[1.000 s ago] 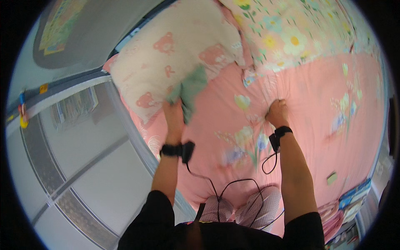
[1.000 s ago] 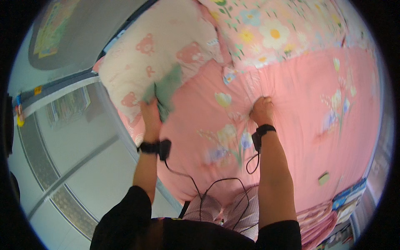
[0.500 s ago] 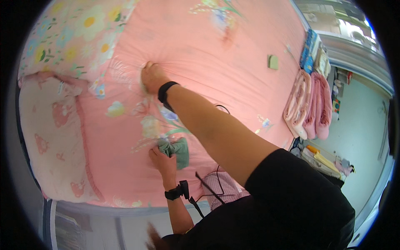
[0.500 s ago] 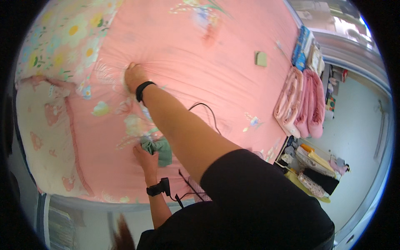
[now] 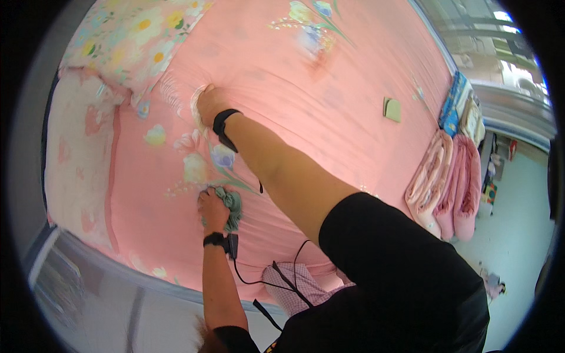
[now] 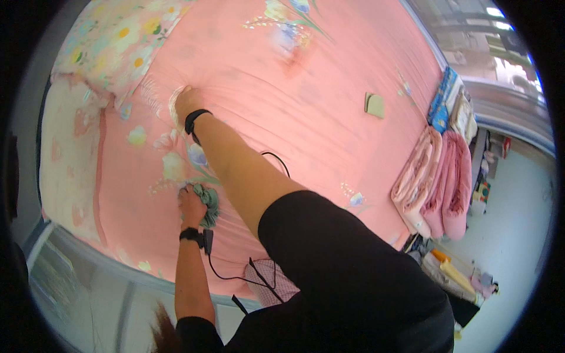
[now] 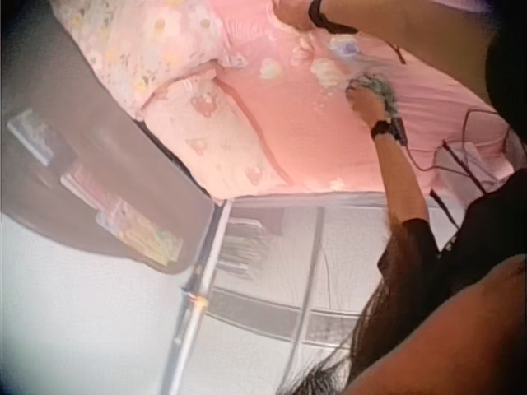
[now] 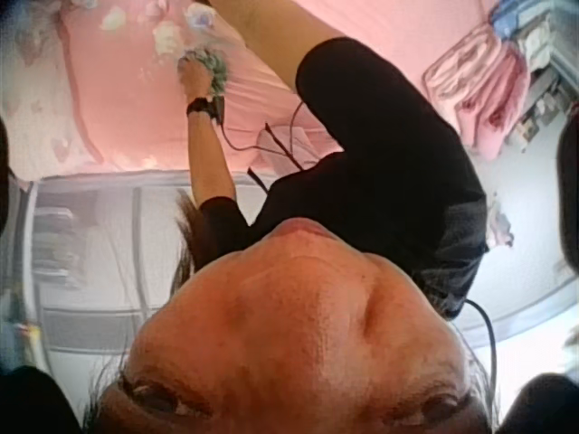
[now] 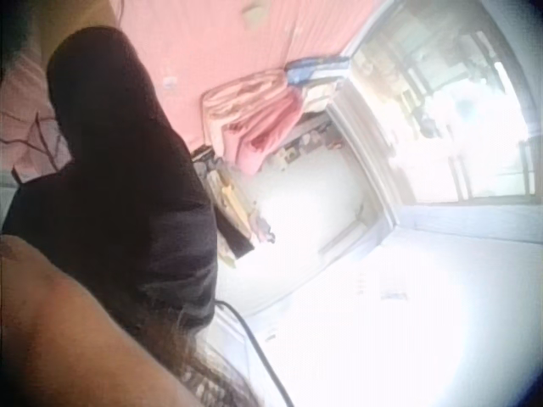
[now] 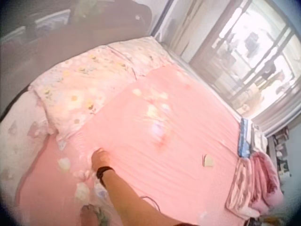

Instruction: The person places a folded pink comforter on the bed, spreads a pink floral sheet, and smooths it with both hands. They fold a green cloth and place it on the bed, then wipe the sheet with a small yellow sponge and the green cloth. The person adjusts the pillows and continues wiping the sheet before standing and moving away.

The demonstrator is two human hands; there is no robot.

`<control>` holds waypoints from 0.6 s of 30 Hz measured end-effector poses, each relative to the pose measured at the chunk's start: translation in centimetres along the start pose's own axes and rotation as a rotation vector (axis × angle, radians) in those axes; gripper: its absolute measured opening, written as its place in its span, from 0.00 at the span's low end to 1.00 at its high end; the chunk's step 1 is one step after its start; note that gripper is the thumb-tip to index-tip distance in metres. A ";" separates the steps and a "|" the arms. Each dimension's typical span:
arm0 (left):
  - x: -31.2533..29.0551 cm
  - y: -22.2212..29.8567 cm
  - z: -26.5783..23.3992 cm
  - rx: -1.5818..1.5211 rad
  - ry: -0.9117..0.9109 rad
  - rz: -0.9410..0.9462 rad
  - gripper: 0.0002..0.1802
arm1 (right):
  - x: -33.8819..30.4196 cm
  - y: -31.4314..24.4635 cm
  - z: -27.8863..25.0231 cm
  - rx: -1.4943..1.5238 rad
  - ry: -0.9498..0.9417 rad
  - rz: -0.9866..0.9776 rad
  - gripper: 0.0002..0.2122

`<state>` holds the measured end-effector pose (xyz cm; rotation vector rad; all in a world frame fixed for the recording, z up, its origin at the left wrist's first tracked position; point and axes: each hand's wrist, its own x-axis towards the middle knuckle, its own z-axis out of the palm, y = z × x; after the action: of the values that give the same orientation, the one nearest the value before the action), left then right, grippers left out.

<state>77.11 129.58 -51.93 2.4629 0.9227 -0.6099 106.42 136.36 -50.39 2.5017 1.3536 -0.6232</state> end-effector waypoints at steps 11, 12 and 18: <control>1.2 0.1 1.0 -0.025 0.002 -0.080 0.26 | -24.2 22.5 6.8 0.352 0.463 -0.139 0.18; 1.1 0.2 1.0 -0.018 0.003 -0.111 0.26 | -28.3 25.4 8.5 0.275 0.257 -0.016 0.17; 1.3 -0.1 1.1 -0.072 0.017 -0.122 0.28 | -39.8 31.5 17.0 0.283 -0.318 0.552 0.27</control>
<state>77.65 129.69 -53.57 2.3648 1.0889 -0.5863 109.21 83.06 -46.75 2.6603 0.4559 -1.0691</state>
